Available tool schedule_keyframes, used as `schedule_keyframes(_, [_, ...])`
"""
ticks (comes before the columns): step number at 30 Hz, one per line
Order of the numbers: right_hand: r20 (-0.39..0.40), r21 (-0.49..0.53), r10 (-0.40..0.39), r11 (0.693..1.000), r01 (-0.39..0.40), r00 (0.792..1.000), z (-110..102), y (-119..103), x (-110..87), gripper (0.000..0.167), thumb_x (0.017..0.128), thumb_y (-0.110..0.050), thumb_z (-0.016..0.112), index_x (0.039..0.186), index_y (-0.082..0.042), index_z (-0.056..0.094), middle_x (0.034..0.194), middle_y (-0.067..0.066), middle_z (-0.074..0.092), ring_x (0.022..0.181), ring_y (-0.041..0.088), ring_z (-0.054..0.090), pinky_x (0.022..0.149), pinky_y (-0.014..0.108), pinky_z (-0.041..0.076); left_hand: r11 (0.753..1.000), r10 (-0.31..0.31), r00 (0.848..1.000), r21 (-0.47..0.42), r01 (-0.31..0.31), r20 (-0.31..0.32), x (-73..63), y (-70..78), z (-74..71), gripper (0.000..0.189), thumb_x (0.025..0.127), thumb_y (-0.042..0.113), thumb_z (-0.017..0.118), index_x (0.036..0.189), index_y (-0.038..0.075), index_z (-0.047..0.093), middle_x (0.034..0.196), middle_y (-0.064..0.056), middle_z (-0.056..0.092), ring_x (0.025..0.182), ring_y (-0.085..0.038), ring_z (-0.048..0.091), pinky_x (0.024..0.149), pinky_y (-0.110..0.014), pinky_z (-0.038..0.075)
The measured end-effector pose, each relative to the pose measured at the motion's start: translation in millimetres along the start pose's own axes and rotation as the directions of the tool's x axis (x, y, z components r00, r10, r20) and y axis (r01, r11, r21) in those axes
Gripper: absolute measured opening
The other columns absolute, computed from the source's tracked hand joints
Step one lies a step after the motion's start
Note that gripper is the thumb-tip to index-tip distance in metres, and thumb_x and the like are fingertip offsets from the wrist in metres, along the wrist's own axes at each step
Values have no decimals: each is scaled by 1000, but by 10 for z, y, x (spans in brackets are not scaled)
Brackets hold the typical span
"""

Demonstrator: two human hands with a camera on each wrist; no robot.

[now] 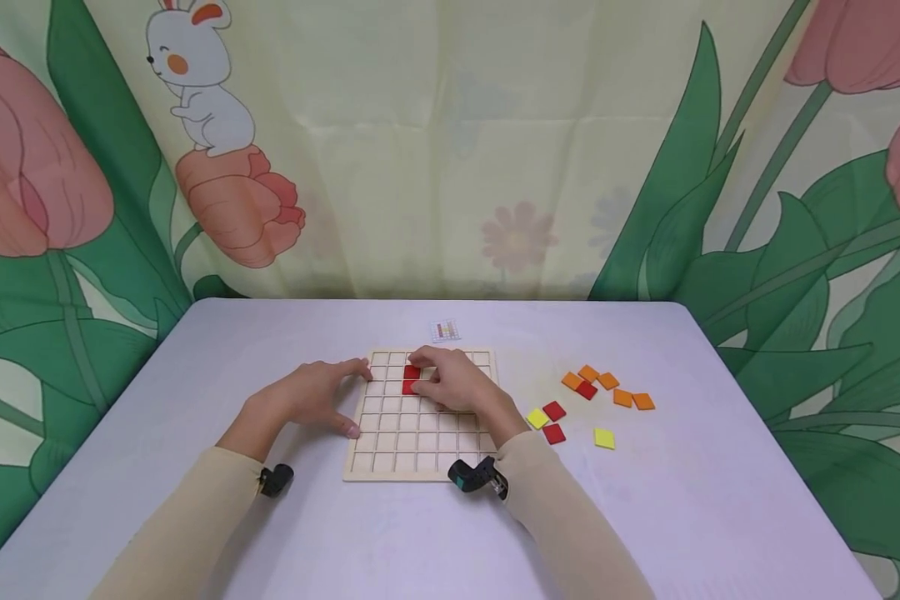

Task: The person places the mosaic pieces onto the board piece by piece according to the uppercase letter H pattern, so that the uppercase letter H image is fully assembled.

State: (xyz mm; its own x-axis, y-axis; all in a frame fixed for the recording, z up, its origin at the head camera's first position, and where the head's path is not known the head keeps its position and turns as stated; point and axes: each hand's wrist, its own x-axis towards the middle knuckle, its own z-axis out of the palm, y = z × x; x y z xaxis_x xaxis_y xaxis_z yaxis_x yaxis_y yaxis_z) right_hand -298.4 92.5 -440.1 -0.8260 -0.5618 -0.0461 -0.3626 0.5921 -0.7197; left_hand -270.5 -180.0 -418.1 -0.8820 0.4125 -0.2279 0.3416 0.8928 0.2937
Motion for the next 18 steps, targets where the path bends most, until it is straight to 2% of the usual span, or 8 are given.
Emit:
schedule_keyframes(4, [14, 8, -7, 1000, 7, 1000, -26, -15, -25, 52, 98, -23, 72, 146, -15, 55, 143, 5, 63, 60, 16, 67, 73, 30, 56, 1000, -11, 1000, -5, 11, 8, 2, 8, -1, 86, 63, 57, 94, 133, 32, 52, 129, -6, 64, 115, -26, 61, 101, -48, 50])
schedule_keyframes(11, [26, 49, -24, 999, 23, 999, -46, -13, -56, 45, 100, -16, 69, 142, -11, 57, 141, 8, 63, 61, 16, 66, 62, 29, 54, 999, -35, 999, 7, 35, 14, 17, 13, 2, 87, 63, 57, 94, 134, 33, 51, 132, -5, 63, 116, -26, 60, 102, -48, 50])
schedule_keyframes(15, [28, 34, -29, 999, 28, 999, -49, -17, -59, 44, 100, -17, 68, 142, -12, 57, 139, 7, 64, 61, 16, 65, 64, 29, 53, 999, -35, 999, 6, 35, 12, 10, 20, -6, 87, 63, 57, 94, 134, 33, 51, 131, -5, 63, 114, -26, 60, 101, -48, 50])
schedule_keyframes(18, [28, 24, -10, 1000, 9, 1000, -70, -15, -84, 46, 100, -18, 69, 144, -14, 56, 120, 9, 71, 64, 16, 66, 66, 29, 54, 1000, -27, 1000, -4, 27, 17, -1, 28, -12, 87, 63, 56, 95, 134, 32, 52, 132, -6, 63, 116, -27, 60, 102, -49, 50])
